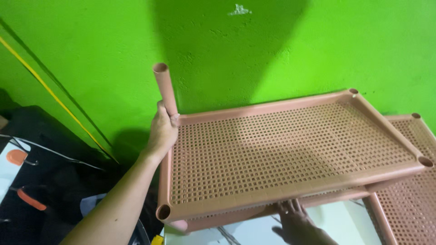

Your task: The person assembles a pink plastic multi-tier shelf, fitting cylindrical leg tubes into the corner sockets of perforated trays by hand. They attach legs one at a time, stack the trays, and press the final leg into place on the top tier.

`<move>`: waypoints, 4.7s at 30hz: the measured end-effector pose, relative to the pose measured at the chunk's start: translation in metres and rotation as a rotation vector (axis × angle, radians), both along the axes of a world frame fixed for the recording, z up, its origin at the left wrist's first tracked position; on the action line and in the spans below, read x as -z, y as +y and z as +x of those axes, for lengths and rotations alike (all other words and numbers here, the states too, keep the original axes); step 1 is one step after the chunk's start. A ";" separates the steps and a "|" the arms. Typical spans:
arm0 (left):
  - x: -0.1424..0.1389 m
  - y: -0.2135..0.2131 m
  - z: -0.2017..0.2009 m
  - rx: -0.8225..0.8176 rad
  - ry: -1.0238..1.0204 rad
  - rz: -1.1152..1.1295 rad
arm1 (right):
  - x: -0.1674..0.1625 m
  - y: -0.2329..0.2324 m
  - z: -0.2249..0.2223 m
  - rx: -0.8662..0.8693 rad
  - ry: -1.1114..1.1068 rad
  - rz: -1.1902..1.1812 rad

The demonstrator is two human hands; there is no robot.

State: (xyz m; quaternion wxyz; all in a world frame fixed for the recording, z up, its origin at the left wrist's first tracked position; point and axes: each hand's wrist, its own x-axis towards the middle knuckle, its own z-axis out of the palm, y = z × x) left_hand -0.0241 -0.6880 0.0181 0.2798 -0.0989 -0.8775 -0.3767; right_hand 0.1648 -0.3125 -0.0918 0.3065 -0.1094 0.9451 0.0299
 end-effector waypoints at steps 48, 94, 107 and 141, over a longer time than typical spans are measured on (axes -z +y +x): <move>0.039 -0.011 -0.026 -0.210 0.049 0.077 | -0.131 -0.267 -0.290 -0.295 0.614 -1.368; -0.013 -0.020 -0.021 -0.271 -0.189 0.046 | -0.212 -0.275 -0.264 -0.404 0.555 -1.441; -0.001 -0.050 -0.038 0.035 -0.269 0.148 | -0.218 -0.289 -0.271 -0.579 0.877 -1.133; 0.002 -0.037 -0.055 0.276 -0.450 0.641 | -0.251 -0.291 -0.265 -0.720 0.947 -0.439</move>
